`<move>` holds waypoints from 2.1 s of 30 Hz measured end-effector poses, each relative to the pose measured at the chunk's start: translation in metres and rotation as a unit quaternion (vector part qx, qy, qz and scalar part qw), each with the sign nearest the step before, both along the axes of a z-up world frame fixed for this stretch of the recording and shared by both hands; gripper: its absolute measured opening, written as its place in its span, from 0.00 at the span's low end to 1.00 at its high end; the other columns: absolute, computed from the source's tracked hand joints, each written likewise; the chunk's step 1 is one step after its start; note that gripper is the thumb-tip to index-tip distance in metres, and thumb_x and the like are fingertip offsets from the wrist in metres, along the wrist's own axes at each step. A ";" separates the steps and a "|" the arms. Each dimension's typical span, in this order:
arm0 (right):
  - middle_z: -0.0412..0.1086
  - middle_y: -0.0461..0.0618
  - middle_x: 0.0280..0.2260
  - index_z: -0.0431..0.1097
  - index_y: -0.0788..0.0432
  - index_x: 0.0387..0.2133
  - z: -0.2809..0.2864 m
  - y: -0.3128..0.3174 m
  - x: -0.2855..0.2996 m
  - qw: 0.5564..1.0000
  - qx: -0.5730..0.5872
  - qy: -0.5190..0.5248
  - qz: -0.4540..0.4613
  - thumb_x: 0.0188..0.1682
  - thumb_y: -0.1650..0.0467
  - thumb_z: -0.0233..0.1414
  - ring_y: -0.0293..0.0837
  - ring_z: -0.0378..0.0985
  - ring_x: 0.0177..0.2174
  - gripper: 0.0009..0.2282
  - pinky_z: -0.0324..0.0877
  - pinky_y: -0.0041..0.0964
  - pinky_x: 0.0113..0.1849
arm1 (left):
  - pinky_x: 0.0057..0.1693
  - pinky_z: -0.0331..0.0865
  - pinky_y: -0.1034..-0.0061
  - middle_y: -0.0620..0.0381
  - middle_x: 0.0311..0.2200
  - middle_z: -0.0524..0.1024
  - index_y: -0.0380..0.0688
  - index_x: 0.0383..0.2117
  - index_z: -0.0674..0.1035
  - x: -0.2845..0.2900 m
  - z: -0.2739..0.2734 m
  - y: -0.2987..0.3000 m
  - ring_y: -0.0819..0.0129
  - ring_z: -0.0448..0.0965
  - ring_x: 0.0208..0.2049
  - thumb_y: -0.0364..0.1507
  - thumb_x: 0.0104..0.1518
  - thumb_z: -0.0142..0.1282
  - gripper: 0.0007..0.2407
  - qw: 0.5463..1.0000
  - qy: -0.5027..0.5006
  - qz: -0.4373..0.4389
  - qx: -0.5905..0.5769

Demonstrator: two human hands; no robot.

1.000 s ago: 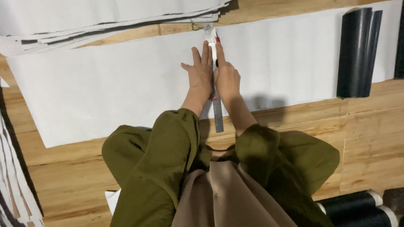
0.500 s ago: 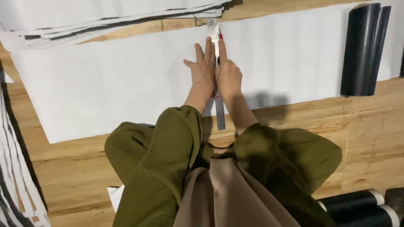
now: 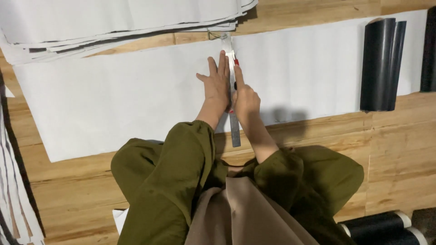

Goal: The person sits on the floor and aligns a large sheet of white paper. They use a metal ruler and a red utility knife to cut the paper into smaller rectangular sections. The person then separates the cut pieces and stacks them.

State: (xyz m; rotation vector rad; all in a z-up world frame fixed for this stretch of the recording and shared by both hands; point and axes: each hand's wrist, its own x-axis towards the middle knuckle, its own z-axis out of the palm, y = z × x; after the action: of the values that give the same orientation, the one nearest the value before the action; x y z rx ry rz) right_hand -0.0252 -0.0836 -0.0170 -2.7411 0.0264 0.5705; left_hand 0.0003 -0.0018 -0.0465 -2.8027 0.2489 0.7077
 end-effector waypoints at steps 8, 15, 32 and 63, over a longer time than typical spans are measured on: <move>0.69 0.62 0.28 0.40 0.48 0.59 0.023 0.006 0.015 0.999 0.029 -0.013 0.008 0.46 0.78 0.40 0.60 0.74 0.34 0.28 0.68 0.55 0.37 | 0.47 0.62 0.41 0.55 0.63 0.33 0.46 0.61 0.45 -0.001 0.020 0.001 0.50 0.41 0.60 0.30 0.50 0.53 0.33 0.999 -0.010 0.021 -0.033; 0.69 0.63 0.28 0.43 0.50 0.59 0.018 0.007 0.028 0.998 0.057 -0.031 -0.003 0.45 0.78 0.40 0.59 0.74 0.33 0.27 0.69 0.53 0.36 | 0.46 0.61 0.39 0.55 0.63 0.32 0.45 0.60 0.46 -0.002 0.036 0.002 0.48 0.41 0.60 0.27 0.47 0.55 0.35 0.999 -0.003 0.030 -0.042; 0.70 0.67 0.29 0.48 0.55 0.57 0.025 0.007 0.037 0.993 0.090 -0.079 0.002 0.43 0.79 0.41 0.61 0.74 0.32 0.25 0.69 0.54 0.34 | 0.47 0.63 0.42 0.54 0.62 0.34 0.44 0.60 0.46 -0.006 0.059 0.003 0.49 0.41 0.60 0.30 0.41 0.60 0.40 1.000 0.002 0.011 -0.023; 0.68 0.65 0.31 0.38 0.46 0.60 0.049 -0.034 -0.115 0.998 0.018 0.063 0.020 0.45 0.76 0.39 0.59 0.74 0.30 0.28 0.69 0.50 0.32 | 0.47 0.63 0.42 0.52 0.62 0.32 0.42 0.60 0.45 0.006 -0.028 -0.002 0.48 0.41 0.60 0.24 0.35 0.63 0.44 0.999 -0.001 0.002 -0.039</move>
State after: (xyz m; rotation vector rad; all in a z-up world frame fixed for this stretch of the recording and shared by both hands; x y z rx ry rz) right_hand -0.1407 -0.1173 0.0322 -2.6727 -0.0088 0.7462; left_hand 0.0065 -0.0033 -0.0743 -2.8793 0.2754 0.7112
